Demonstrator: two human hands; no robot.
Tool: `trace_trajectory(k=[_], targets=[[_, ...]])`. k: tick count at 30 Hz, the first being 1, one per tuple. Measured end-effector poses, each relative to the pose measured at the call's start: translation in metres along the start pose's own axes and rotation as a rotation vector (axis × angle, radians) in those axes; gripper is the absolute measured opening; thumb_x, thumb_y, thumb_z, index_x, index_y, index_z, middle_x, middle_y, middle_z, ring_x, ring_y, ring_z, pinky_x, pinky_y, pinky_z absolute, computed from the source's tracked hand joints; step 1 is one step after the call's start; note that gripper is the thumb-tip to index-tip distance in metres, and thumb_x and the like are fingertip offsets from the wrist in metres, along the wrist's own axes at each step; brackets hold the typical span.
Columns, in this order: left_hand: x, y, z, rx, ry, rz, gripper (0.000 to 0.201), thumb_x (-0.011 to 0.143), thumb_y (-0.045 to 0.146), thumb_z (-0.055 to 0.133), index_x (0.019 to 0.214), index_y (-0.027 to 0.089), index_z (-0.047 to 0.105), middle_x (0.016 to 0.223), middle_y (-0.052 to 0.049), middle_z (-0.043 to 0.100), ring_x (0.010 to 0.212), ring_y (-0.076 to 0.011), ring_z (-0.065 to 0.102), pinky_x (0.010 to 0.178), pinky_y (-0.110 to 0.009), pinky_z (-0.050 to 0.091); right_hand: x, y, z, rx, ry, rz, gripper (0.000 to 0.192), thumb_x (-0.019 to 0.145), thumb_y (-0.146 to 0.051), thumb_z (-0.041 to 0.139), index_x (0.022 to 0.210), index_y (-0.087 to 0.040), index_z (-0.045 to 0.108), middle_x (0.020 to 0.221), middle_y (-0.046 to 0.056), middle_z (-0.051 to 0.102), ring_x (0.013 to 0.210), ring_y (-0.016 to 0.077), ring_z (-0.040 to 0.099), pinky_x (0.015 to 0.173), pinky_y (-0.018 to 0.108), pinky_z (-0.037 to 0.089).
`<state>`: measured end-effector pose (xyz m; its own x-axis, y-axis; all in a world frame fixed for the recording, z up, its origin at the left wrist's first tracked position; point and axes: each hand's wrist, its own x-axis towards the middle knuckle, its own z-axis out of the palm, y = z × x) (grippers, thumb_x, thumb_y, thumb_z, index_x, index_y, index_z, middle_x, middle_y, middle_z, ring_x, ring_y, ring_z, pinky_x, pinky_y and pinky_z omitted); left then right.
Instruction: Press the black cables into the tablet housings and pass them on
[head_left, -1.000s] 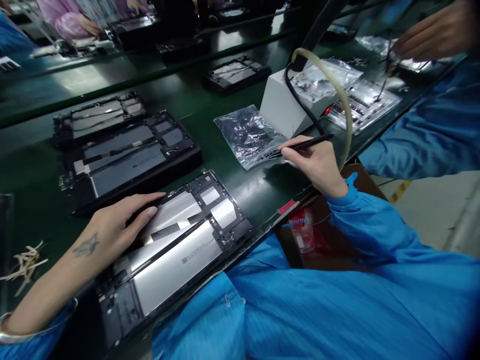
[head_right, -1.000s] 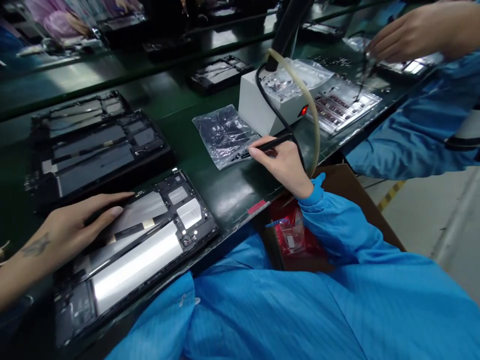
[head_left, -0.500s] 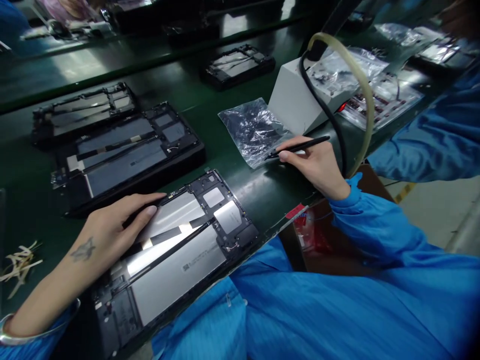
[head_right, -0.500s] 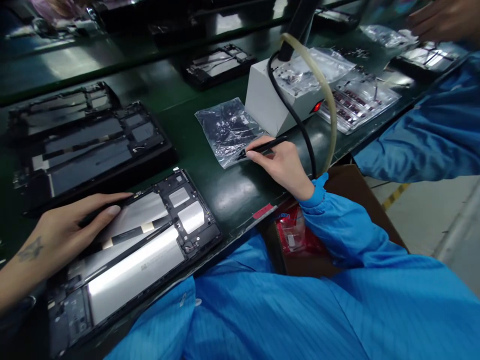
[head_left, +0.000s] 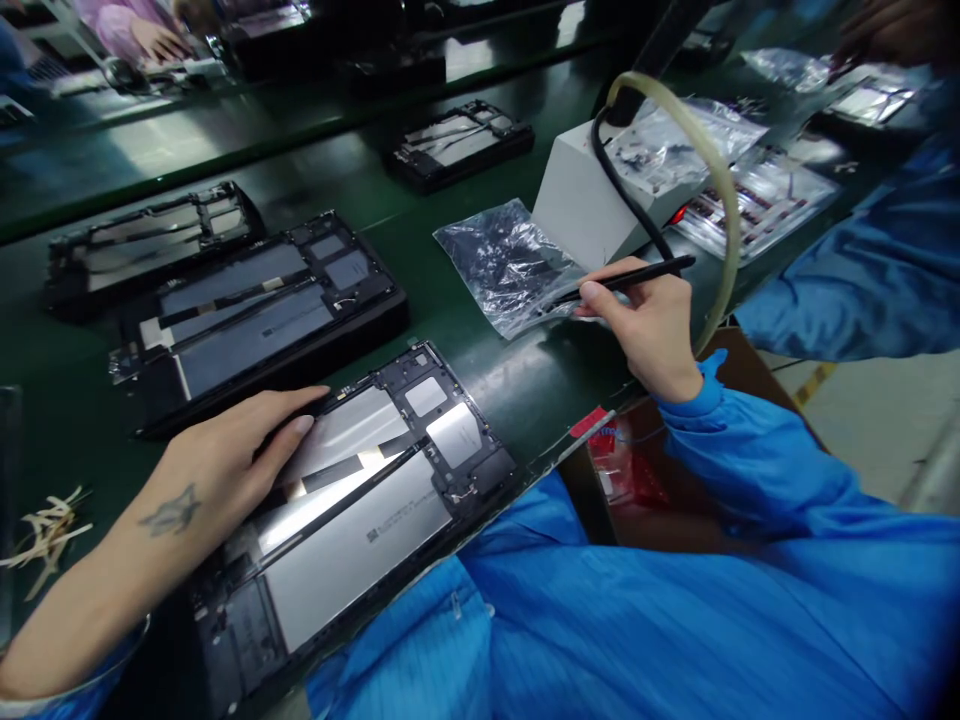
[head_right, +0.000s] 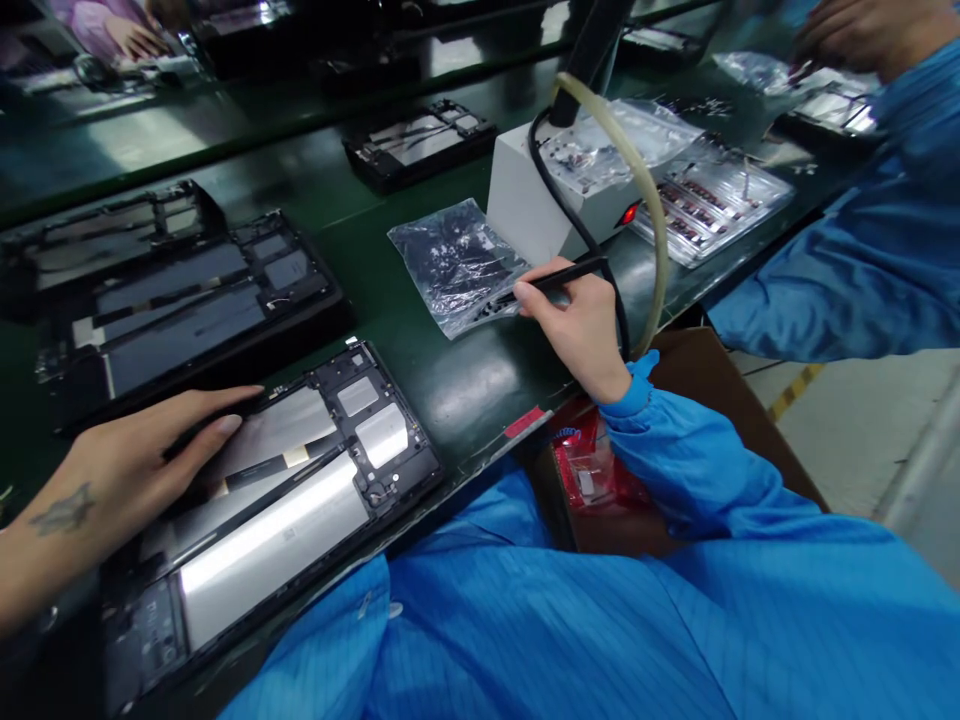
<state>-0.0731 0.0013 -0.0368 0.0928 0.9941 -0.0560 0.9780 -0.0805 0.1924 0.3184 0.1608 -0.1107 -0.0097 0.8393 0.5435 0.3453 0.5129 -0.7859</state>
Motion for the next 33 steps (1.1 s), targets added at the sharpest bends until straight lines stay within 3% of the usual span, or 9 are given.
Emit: trace_trajectory(k=[4, 7, 9, 12, 15, 20, 28, 33], targets=[[0.021, 0.023, -0.008, 0.244, 0.101, 0.334, 0.046, 0.108, 0.037, 0.033, 0.142, 0.019, 0.058, 0.149, -0.012, 0.056, 0.128, -0.0337, 0.060, 0.098, -0.050, 0.057, 0.000, 0.005, -0.006, 0.047, -0.032, 0.011, 0.015, 0.088, -0.040, 0.080, 0.091, -0.026, 0.077, 0.088, 0.000, 0.073, 0.069, 0.0154, 0.069, 0.063, 0.030, 0.060], [0.056, 0.057, -0.004, 0.269, 0.115, 0.621, 0.041, 0.107, 0.026, 0.036, 0.137, 0.017, 0.062, 0.149, -0.016, 0.055, 0.130, -0.0350, 0.057, 0.098, -0.051, 0.056, 0.000, 0.003, -0.008, 0.032, -0.037, -0.010, 0.012, 0.088, -0.038, 0.080, 0.092, -0.027, 0.078, 0.088, -0.001, 0.073, 0.071, 0.0152, 0.069, 0.063, 0.028, 0.058], [0.082, 0.083, 0.003, 0.258, 0.082, 0.716, 0.042, 0.106, 0.020, 0.036, 0.141, 0.017, 0.059, 0.150, -0.016, 0.054, 0.130, -0.0331, 0.057, 0.100, -0.048, 0.055, 0.001, 0.000, -0.006, 0.018, -0.080, -0.025, 0.011, 0.087, -0.037, 0.080, 0.092, -0.027, 0.079, 0.088, 0.000, 0.074, 0.076, 0.0166, 0.070, 0.064, 0.028, 0.058], [0.110, 0.116, 0.015, 0.261, 0.001, 0.726, 0.047, 0.106, 0.018, 0.037, 0.152, 0.022, 0.049, 0.153, -0.017, 0.049, 0.124, -0.0303, 0.060, 0.099, -0.046, 0.055, 0.004, -0.006, -0.001, -0.010, -0.182, -0.036, 0.013, 0.087, -0.037, 0.079, 0.093, -0.025, 0.079, 0.093, 0.002, 0.076, 0.087, 0.0201, 0.072, 0.068, 0.030, 0.059], [0.124, 0.133, 0.023, 0.290, -0.070, 0.675, 0.050, 0.105, 0.017, 0.036, 0.154, 0.023, 0.045, 0.150, -0.018, 0.051, 0.114, -0.0297, 0.064, 0.096, -0.046, 0.055, 0.007, -0.007, 0.002, -0.023, -0.247, -0.033, 0.015, 0.088, -0.037, 0.077, 0.096, -0.024, 0.079, 0.098, 0.003, 0.077, 0.093, 0.0214, 0.072, 0.069, 0.030, 0.059], [0.128, 0.133, 0.027, 0.294, -0.084, 0.682, 0.051, 0.102, 0.012, 0.035, 0.152, 0.017, 0.047, 0.140, -0.018, 0.057, 0.114, -0.0300, 0.063, 0.096, -0.046, 0.055, 0.007, -0.007, 0.003, -0.051, -0.256, -0.045, 0.016, 0.090, -0.038, 0.075, 0.097, -0.024, 0.079, 0.098, 0.003, 0.077, 0.093, 0.0205, 0.072, 0.067, 0.029, 0.058], [0.127, 0.139, 0.022, 0.313, -0.143, 0.637, 0.049, 0.104, 0.013, 0.034, 0.152, 0.016, 0.047, 0.142, -0.018, 0.057, 0.120, -0.0316, 0.062, 0.100, -0.046, 0.054, 0.007, -0.007, 0.005, -0.051, -0.285, -0.051, 0.018, 0.091, -0.041, 0.076, 0.097, -0.024, 0.079, 0.099, 0.002, 0.077, 0.094, 0.0204, 0.072, 0.070, 0.029, 0.058], [0.132, 0.127, 0.025, 0.330, -0.091, 0.730, 0.048, 0.104, 0.015, 0.036, 0.151, 0.017, 0.046, 0.141, -0.017, 0.058, 0.115, -0.0274, 0.066, 0.097, -0.042, 0.056, 0.003, -0.015, 0.000, 0.017, -0.201, -0.031, 0.028, 0.087, -0.052, 0.078, 0.091, -0.024, 0.079, 0.094, 0.003, 0.078, 0.089, 0.0210, 0.073, 0.070, 0.031, 0.058]])
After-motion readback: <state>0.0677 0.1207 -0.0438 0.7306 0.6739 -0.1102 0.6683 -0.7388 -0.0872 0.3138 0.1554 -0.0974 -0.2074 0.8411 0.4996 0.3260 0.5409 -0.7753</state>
